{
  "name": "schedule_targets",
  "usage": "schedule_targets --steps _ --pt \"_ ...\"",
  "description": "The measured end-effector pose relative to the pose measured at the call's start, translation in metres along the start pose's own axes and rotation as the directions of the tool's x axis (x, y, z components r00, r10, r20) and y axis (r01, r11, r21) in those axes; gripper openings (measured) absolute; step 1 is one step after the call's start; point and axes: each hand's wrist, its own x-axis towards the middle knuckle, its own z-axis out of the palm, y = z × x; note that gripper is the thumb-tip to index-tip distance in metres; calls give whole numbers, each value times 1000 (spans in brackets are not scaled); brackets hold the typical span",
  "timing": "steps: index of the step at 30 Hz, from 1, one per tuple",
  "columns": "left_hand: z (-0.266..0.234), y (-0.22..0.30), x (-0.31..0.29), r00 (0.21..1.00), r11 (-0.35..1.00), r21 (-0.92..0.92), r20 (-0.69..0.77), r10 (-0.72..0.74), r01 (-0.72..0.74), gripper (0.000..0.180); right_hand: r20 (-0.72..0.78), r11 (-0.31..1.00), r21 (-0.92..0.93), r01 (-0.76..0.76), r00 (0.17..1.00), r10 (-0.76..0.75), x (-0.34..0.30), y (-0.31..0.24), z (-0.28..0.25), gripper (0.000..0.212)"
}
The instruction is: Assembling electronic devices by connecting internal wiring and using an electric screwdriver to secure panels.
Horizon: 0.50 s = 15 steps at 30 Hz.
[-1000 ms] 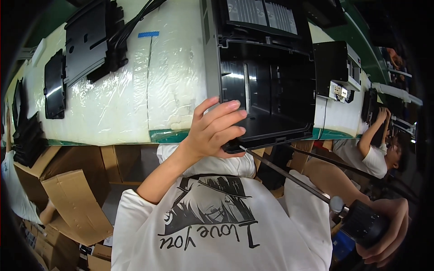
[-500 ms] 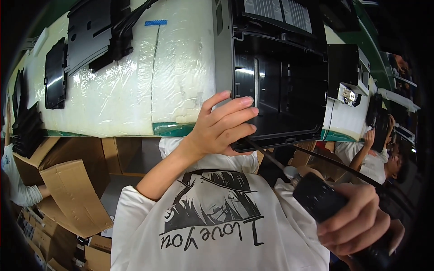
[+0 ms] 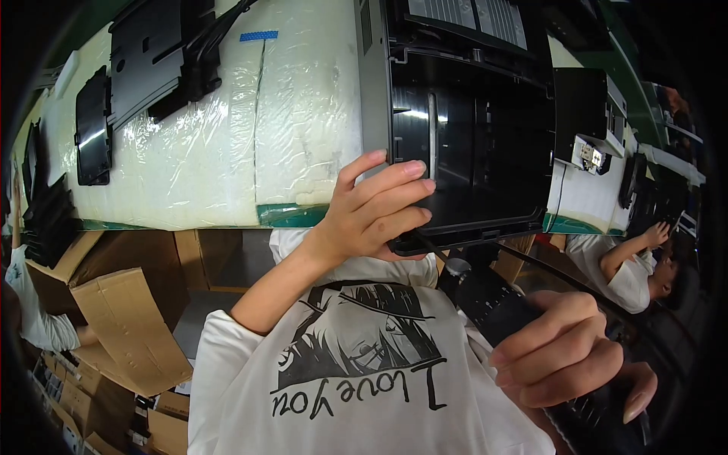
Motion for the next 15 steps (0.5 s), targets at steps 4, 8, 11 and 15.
schedule_targets --steps 4,8,11,15 --pt "-1 1 3 1000 1000 -12 26 -11 11 38 43 1000 5 -16 999 15 -2 -4 -10 46" --pt "-3 0 4 999 999 -35 12 -31 31 38 115 999 31 -26 993 22 2 3 -2 45" --pt "-1 5 2 998 997 -44 -8 -64 63 35 186 996 76 -42 982 27 1 -9 -9 44" --pt "4 10 0 998 993 -107 -45 -48 43 20 287 989 134 -63 958 22 19 22 13 44"
